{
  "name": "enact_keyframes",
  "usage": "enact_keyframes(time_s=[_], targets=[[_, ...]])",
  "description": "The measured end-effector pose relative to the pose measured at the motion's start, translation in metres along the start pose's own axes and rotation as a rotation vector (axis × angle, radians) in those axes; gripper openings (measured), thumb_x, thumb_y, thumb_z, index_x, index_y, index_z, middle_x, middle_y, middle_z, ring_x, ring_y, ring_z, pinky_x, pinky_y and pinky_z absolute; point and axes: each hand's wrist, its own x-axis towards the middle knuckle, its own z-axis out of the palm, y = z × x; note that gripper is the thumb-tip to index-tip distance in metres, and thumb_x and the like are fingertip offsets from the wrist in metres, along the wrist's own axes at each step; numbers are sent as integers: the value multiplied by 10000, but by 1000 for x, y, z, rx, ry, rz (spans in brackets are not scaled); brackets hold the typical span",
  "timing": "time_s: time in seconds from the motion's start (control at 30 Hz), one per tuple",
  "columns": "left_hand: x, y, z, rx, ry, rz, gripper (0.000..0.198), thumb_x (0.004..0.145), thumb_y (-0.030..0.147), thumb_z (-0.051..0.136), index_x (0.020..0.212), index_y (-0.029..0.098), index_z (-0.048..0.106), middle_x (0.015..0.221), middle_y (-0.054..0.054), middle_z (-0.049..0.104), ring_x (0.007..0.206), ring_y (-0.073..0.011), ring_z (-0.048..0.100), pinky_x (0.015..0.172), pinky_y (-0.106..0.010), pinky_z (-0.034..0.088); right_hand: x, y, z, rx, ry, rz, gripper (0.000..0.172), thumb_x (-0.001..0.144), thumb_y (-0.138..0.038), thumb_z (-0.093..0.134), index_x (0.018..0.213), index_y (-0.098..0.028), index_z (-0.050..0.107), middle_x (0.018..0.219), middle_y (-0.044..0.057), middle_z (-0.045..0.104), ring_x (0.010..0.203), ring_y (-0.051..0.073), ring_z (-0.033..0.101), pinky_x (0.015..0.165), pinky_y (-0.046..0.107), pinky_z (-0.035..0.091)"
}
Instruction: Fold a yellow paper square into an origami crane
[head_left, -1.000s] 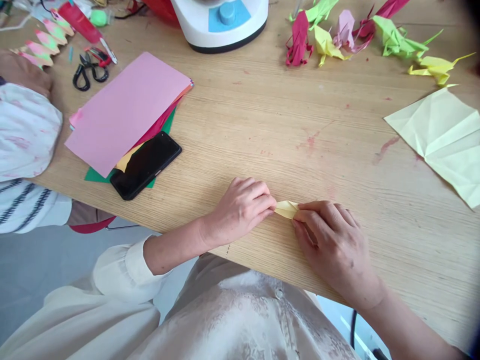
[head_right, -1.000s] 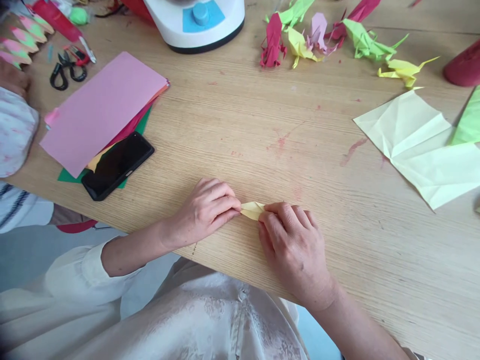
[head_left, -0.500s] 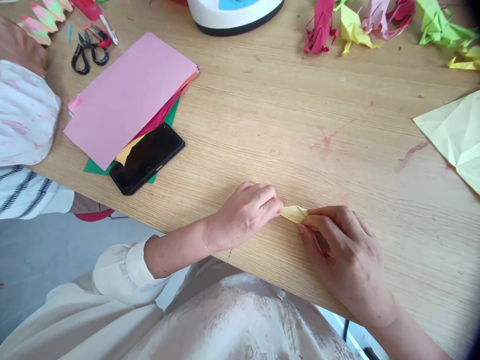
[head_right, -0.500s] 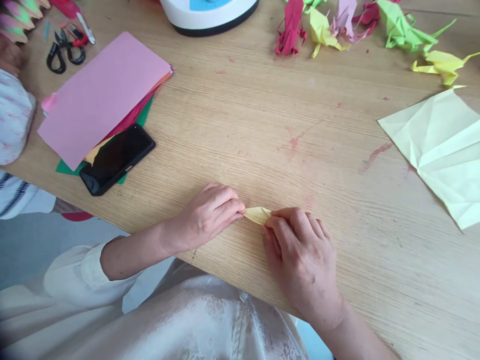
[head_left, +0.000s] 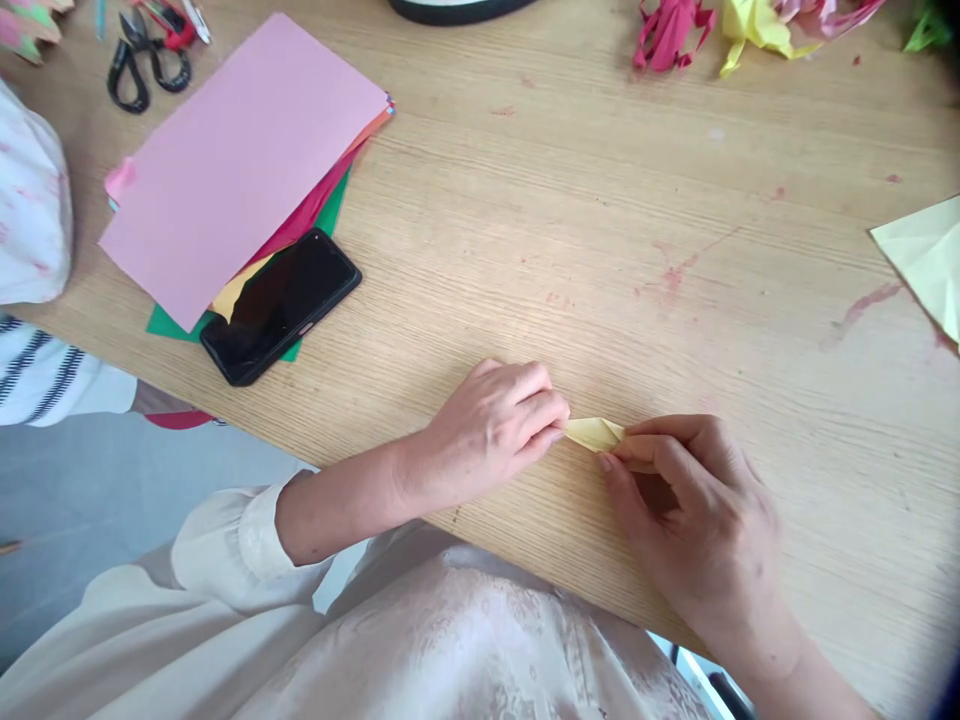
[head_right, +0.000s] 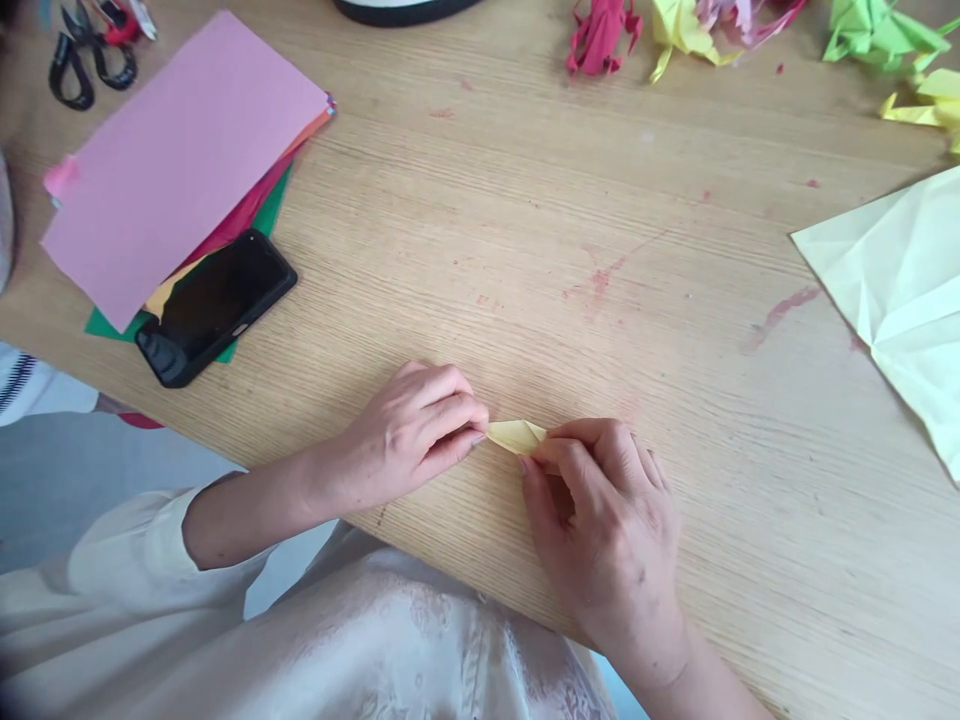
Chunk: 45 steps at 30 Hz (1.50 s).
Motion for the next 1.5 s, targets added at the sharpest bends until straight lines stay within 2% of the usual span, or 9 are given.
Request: enact_keyframes(time_s=[0.2,0.67,1.07,1.27,1.5], targets=[[2,3,1,-24,6,-38,196,1003,221,483,865,172,613,886,-27,609,817,-140,579,796,-313,389,2,-1,2,11,-12,55,73,891,-259,672,841,-218,638,959,37,633,764,165,614,657,327,457],[1,6,3,-40,51,-88,139,951,167,527,828,176,590,867,-11,608,824,-142,582,806,-318,392,2,-1,4,24,-20,68,119,897,-285,670,805,-219,633,925,42,625,726,159,590,621,324,442],[-5,-1,-9,-112,-23,-63,135,979,114,495,935,163,613,951,-31,591,889,-142,560,862,-305,407,2,-1,4,0,-7,70,119,884,-278,672,794,-215,628,919,37,619,727,156,579,625,317,426],[-3,1,-5,-103,-6,-82,141,986,169,498,883,171,595,920,-21,594,875,-147,570,844,-316,401,2,0,4,14,-12,71,116,884,-273,676,794,-216,629,918,35,617,721,152,578,620,311,422],[3,10,-8,-76,-42,-177,133,935,109,527,833,174,580,911,-12,588,828,-142,544,805,-306,387,2,-1,5,15,-16,68,112,882,-276,680,802,-213,632,924,40,619,738,160,578,643,318,424]])
